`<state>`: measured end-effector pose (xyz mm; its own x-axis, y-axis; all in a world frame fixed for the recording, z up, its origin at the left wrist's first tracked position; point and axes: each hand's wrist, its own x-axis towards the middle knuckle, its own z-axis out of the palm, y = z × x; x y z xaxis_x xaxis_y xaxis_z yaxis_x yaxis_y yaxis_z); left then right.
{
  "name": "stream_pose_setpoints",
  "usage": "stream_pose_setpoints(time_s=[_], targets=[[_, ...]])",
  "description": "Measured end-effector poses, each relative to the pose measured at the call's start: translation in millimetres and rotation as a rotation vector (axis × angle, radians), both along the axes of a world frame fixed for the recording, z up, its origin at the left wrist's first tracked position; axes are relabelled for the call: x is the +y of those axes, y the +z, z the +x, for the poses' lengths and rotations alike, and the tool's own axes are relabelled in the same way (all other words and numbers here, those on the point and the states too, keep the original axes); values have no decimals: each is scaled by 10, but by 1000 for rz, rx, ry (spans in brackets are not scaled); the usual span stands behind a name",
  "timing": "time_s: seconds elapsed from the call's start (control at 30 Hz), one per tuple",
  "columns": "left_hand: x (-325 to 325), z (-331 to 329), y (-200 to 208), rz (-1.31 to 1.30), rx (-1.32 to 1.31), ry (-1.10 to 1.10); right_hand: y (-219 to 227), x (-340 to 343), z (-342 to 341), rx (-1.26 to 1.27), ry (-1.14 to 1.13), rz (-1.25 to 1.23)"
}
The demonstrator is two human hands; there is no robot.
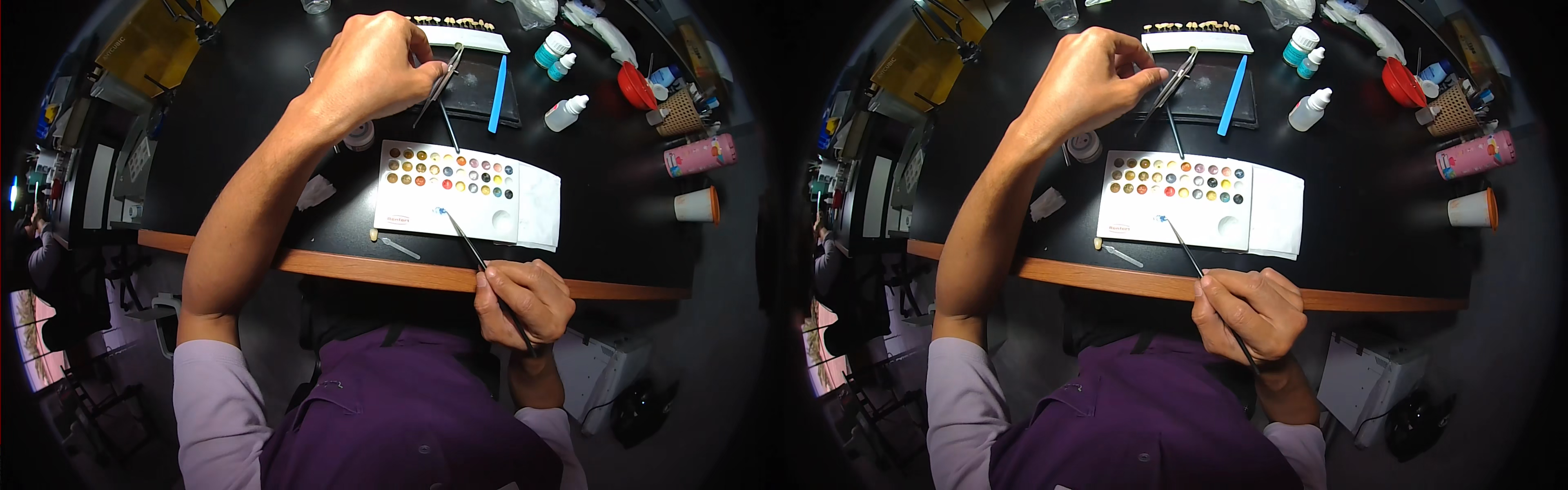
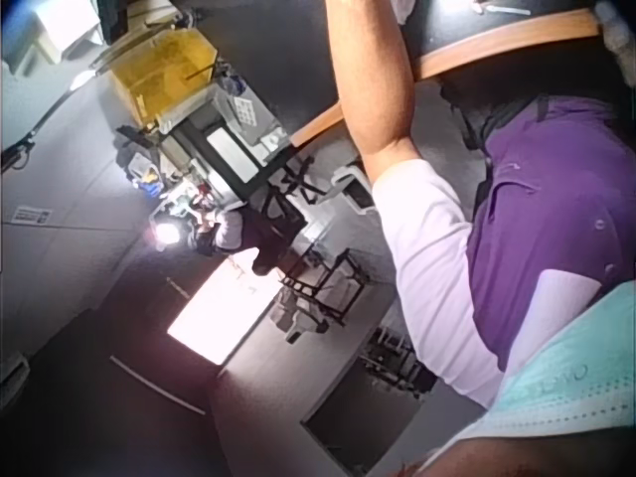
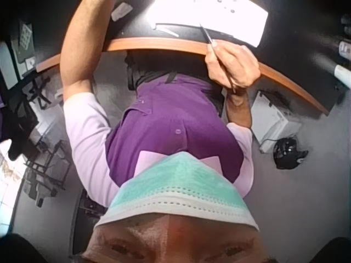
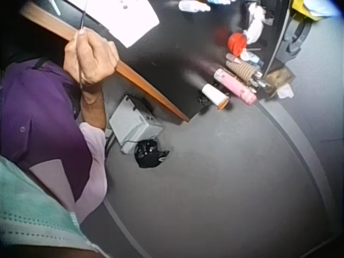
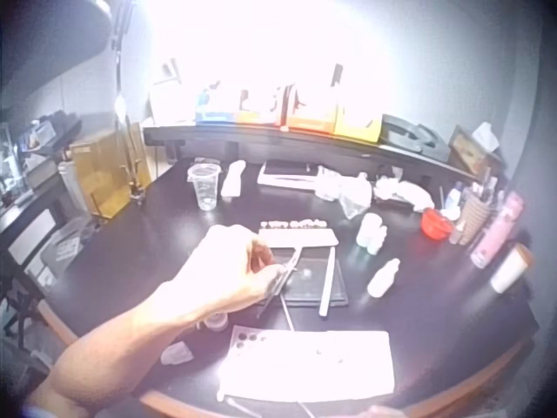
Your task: The person selects a jar from a drawer, mixes a blue substance with a liquid on a palette, and applies it to a dental crown using a fine brush.
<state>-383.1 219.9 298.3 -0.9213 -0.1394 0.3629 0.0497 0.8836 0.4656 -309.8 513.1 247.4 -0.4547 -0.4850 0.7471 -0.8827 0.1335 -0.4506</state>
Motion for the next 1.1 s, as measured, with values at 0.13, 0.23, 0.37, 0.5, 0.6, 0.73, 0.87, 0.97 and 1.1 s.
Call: stream_pose_setpoints(time_s=[0.13, 0.23, 0.37, 0.5, 0.6, 0.73, 0.87, 0.97, 1.1], targets=[[57, 15, 4, 27, -30, 1, 7, 29, 17, -3, -12, 33], [34, -16, -79, 28, -30, 4, -23, 16, 2, 11, 2, 3], [86, -53, -24, 17, -81, 11, 7, 31, 10, 6, -1, 24], [63, -206, -65, -82, -25, 6, -6, 2, -5, 14, -16, -8], [96, -332, 25, -85, -155, 31, -21, 6, -5, -23, -43, -16], [151, -378, 48, -146, -233, 88, -34, -5, 4, -39, -37, -29], [233, -352, 54, -217, -241, 93, -8, 11, -8, -8, 22, 4], [237, -352, 60, -239, -250, 100, -2, 5, -22, 1, 35, 40], [227, -376, 15, -252, -219, 106, -6, -9, -18, -4, 26, 55]])
